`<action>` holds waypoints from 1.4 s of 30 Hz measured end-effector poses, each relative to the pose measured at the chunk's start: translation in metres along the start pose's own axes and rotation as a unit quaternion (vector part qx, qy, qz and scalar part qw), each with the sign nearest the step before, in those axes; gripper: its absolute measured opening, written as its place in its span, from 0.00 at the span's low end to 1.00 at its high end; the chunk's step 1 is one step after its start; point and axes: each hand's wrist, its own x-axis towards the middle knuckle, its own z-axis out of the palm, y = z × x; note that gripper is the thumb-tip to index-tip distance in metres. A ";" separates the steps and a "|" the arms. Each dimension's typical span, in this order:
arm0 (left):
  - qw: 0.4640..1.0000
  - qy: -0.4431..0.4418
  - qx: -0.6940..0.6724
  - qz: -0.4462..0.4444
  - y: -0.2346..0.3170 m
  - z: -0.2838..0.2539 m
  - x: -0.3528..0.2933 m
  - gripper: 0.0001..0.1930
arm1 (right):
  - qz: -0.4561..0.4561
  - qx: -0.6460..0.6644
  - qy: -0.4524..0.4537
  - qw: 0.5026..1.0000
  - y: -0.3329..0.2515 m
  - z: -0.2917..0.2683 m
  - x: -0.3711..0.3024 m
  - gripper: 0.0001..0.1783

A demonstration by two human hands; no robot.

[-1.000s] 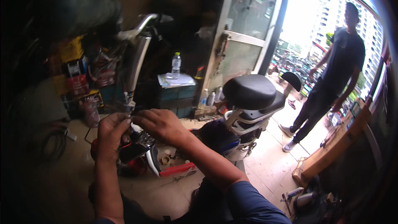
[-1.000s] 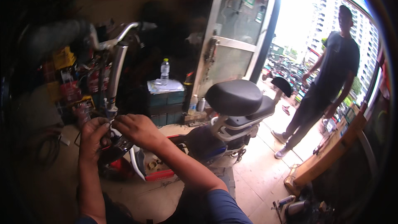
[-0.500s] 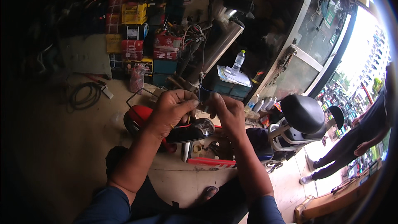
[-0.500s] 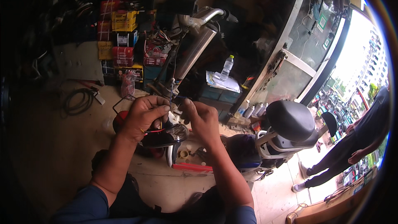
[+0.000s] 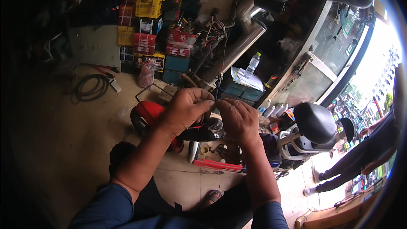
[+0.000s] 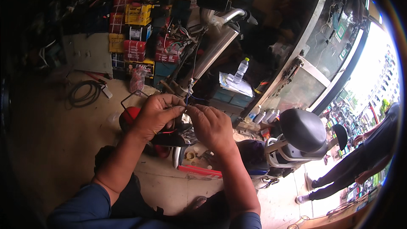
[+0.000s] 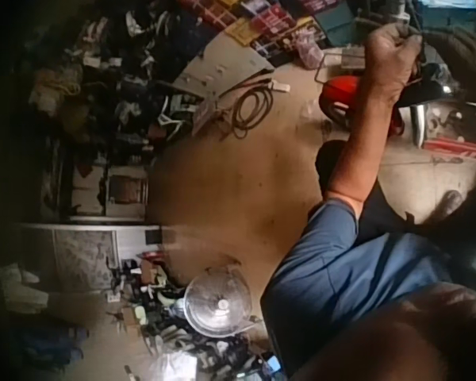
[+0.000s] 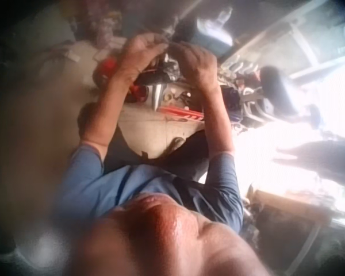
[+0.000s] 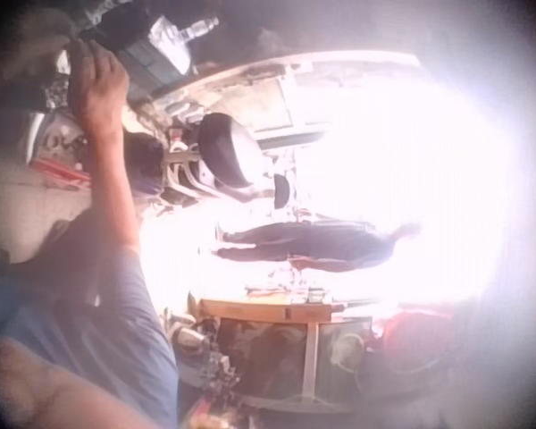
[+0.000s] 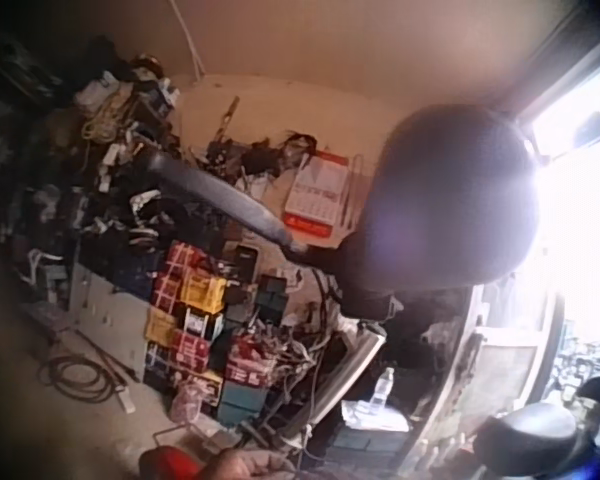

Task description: The person wires and assembles a headlight unit for a scooter, connecting wires to the housing and then securing the assembly back onto the handlebar stem.

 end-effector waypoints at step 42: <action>1.000 0.005 0.005 -0.001 0.001 0.001 -0.002 0.04 | 0.211 0.205 0.009 0.956 -0.008 0.001 0.000 0.12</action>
